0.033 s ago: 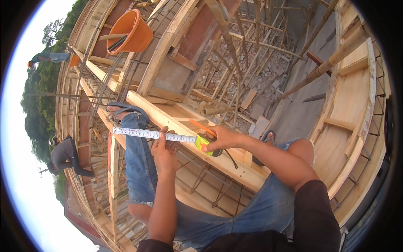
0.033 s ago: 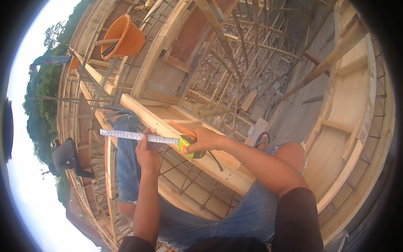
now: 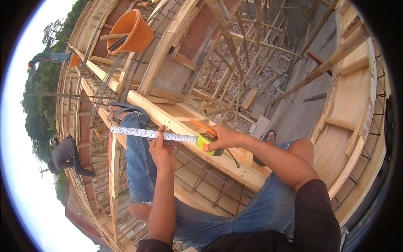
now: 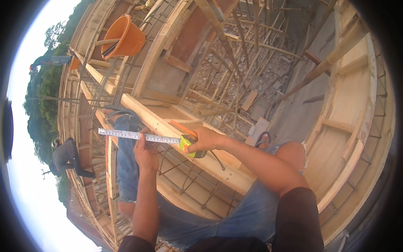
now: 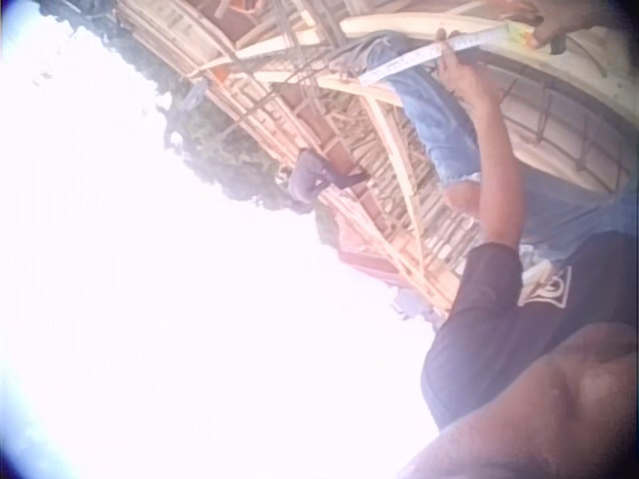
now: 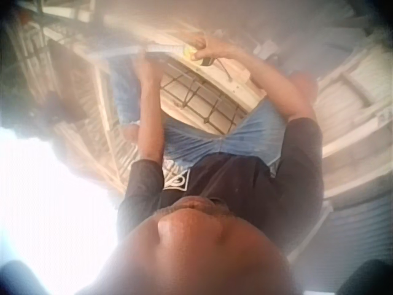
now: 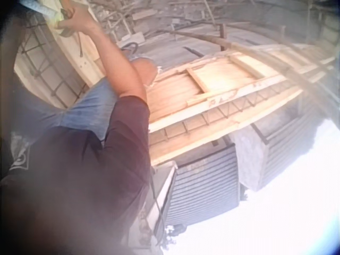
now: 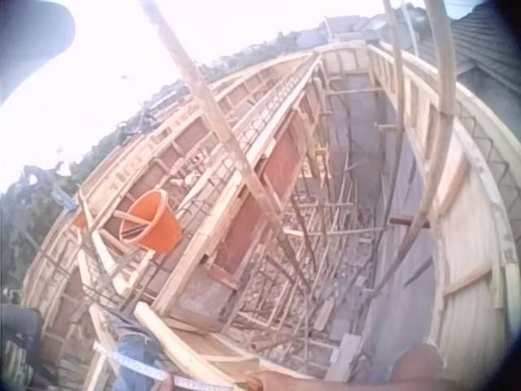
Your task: The person measures a wooden frame with a tape measure and marks measurements with a pencil. The person repeatedly extends the tape measure, aligns it along the wood, and makes pencil marks at measured intervals.
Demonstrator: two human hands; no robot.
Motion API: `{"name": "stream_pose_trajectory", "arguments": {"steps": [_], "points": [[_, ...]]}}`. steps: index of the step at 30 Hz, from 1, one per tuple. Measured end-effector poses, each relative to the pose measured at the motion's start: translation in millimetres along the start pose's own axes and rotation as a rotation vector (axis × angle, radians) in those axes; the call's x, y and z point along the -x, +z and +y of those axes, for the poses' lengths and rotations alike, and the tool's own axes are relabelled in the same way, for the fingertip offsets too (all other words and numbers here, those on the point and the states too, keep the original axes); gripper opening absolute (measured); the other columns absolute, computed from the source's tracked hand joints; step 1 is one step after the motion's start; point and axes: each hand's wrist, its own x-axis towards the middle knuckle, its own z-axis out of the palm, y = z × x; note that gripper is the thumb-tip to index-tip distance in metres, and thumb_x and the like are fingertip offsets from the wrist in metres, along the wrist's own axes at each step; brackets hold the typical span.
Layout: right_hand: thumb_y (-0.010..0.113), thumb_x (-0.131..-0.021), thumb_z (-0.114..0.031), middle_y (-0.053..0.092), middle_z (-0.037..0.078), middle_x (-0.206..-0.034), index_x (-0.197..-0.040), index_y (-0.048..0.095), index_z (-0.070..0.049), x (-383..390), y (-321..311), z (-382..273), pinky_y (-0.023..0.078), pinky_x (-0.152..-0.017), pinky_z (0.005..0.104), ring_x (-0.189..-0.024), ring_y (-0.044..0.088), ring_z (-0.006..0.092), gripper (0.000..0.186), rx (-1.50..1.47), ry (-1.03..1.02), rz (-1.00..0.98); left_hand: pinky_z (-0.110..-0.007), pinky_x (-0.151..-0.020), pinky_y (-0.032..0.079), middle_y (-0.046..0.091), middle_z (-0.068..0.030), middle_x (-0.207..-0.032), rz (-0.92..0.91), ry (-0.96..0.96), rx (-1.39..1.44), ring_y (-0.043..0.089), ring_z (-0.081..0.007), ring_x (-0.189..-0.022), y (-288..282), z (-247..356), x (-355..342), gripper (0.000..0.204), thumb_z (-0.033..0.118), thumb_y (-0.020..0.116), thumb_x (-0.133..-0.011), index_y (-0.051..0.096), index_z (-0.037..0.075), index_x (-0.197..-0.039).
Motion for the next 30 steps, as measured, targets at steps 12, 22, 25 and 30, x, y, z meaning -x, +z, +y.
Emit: {"name": "stream_pose_trajectory", "arguments": {"steps": [12,22,25,30], "points": [[0.071,-0.063,-0.032,0.049,0.005,-0.064,-0.078,0.056,-0.002,-10,0,6,0.039,-0.058,0.0325,-0.063,0.049,0.0166,0.037,0.179,-0.011,0.146,-0.035,-0.078,0.054,0.063,-0.0116,-0.101,-0.049,-0.015,0.000,0.062,-0.0191,-0.095,-4,6,-9,0.037,0.028,0.050,-0.099,0.055,-0.002,-0.120],[0.073,-0.061,-0.036,0.057,0.008,-0.072,-0.090,0.065,0.001,-20,-18,28,0.042,-0.061,0.0333,-0.068,0.056,0.0208,0.048,0.083,0.193,0.340,-0.032,-0.081,0.052,0.059,-0.0143,-0.112,-0.001,-0.056,-0.282,0.061,-0.0220,-0.098,13,-29,1,0.046,0.023,0.056,-0.095,0.045,-0.001,-0.132],[0.073,-0.060,-0.039,0.061,0.011,-0.079,-0.091,0.065,0.003,-21,-45,54,0.044,-0.061,0.0356,-0.072,0.058,0.0229,0.052,0.141,0.362,0.310,-0.040,-0.087,0.048,0.064,-0.0131,-0.103,-0.381,0.144,-0.834,0.060,-0.0234,-0.098,29,-62,41,0.030,0.019,0.063,-0.088,0.062,0.001,-0.112],[0.076,-0.059,-0.042,0.063,0.020,-0.097,-0.094,0.063,0.007,-6,-73,92,0.048,-0.064,0.0390,-0.081,0.063,0.0262,0.062,0.338,0.673,0.238,-0.048,-0.104,0.033,0.063,-0.0123,-0.097,-0.836,0.620,-1.055,0.057,-0.0302,-0.095,66,-93,51,0.021,0.016,0.068,-0.081,0.065,0.005,-0.098]]}}
